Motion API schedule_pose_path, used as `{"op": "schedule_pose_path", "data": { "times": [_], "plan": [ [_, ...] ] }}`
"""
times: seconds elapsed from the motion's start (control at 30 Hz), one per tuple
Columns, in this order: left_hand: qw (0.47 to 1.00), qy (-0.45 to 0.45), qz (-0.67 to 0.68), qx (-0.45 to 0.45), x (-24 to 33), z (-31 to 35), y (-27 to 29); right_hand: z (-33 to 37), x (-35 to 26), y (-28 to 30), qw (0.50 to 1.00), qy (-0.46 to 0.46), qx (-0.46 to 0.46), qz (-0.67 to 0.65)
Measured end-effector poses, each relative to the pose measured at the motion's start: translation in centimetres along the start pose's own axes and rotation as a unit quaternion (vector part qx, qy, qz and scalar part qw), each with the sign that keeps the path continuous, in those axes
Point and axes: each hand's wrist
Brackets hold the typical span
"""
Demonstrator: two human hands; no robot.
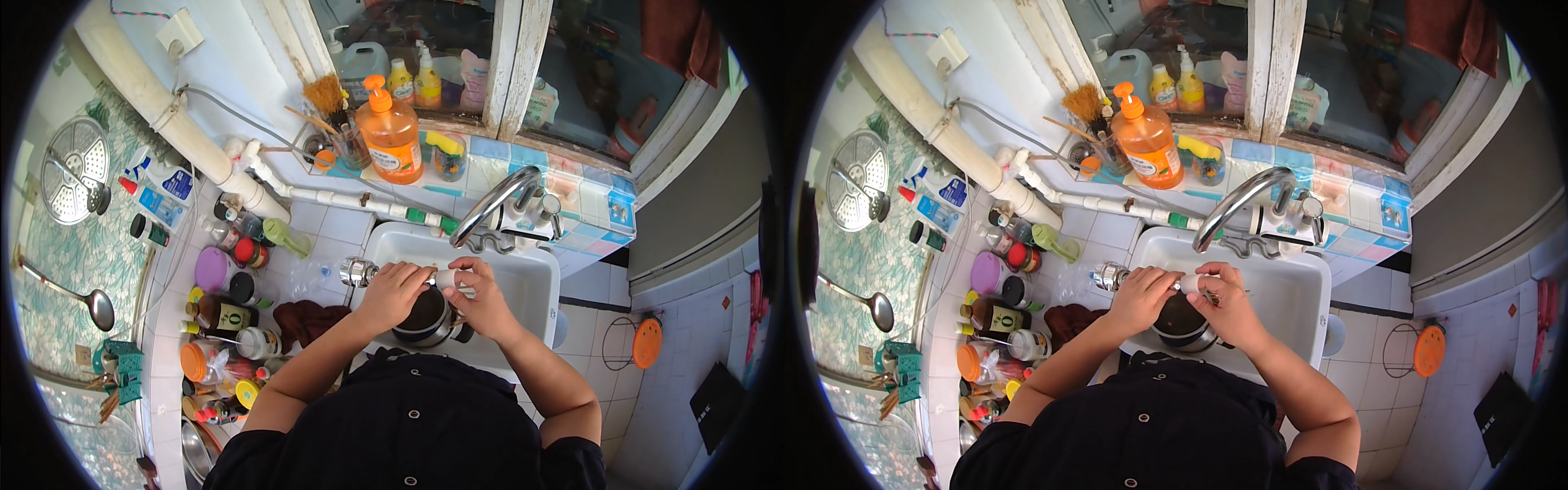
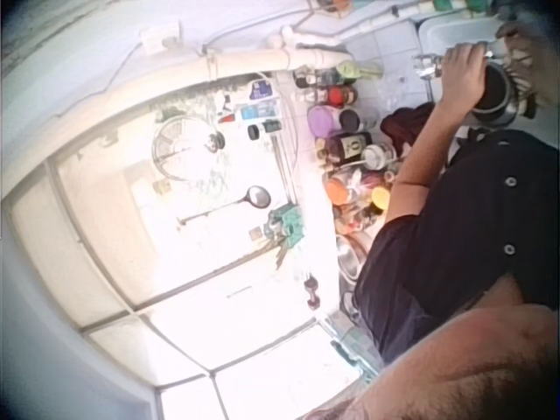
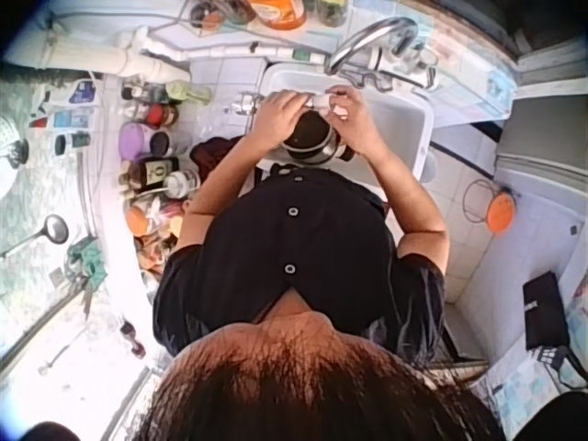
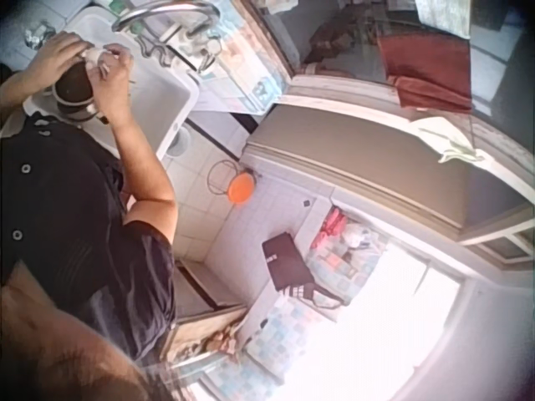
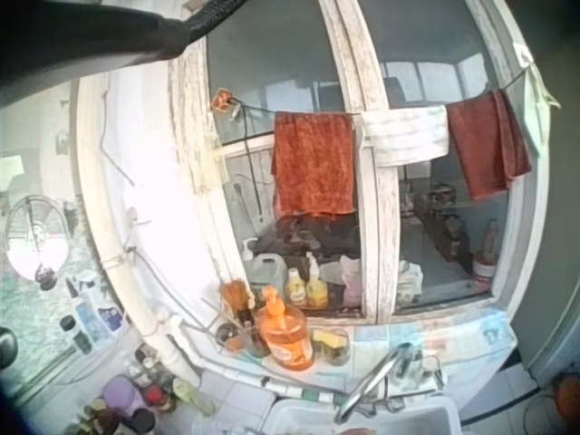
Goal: The person unpacks small white plastic pipe fittings from a bag and assembles them by hand at the kitchen sink. They repeatedly connect and disconnect the fittings, testing the fit and alignment of the components.
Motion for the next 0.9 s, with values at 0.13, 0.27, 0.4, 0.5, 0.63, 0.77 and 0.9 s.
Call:
{"op": "schedule_pose_path", "data": {
  "times": [0.13, 0.27, 0.4, 0.5, 0.63, 0.77, 0.9],
  "plan": [
    [1.000, -0.014, -0.006, -0.003, 0.6, -0.7, 0.9, -0.2, -1.3, 0.1, 0.995, 0.048, 0.083, 0.037],
    [1.000, -0.017, 0.008, -0.013, 1.0, -0.6, 1.1, 0.4, -2.0, 0.2, 0.989, 0.067, 0.110, 0.069],
    [0.998, -0.018, 0.057, -0.007, 1.2, -0.2, 0.7, 1.4, -1.8, -0.5, 0.985, 0.075, 0.133, 0.083],
    [0.999, -0.027, 0.045, -0.004, 1.1, -0.1, 0.3, 1.8, -1.9, -0.5, 0.988, 0.041, 0.135, 0.070],
    [0.999, -0.004, 0.051, -0.006, 1.9, -0.4, 0.3, 1.7, -2.6, -0.6, 0.982, 0.039, 0.172, 0.073],
    [0.997, 0.019, 0.067, 0.043, 2.0, -0.1, -0.5, 1.8, -2.4, -1.0, 0.980, 0.039, 0.185, 0.068],
    [0.957, 0.124, 0.259, -0.043, 1.9, 0.2, -0.4, 1.7, -1.9, 0.2, 0.977, 0.109, 0.144, 0.118]
  ]
}}
Point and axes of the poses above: each hand's wrist, its own z-axis away from the middle knuckle, its own y-axis out of the back of the hand, x = y × z, and after that the axes turned 6 degrees about z, right-handed
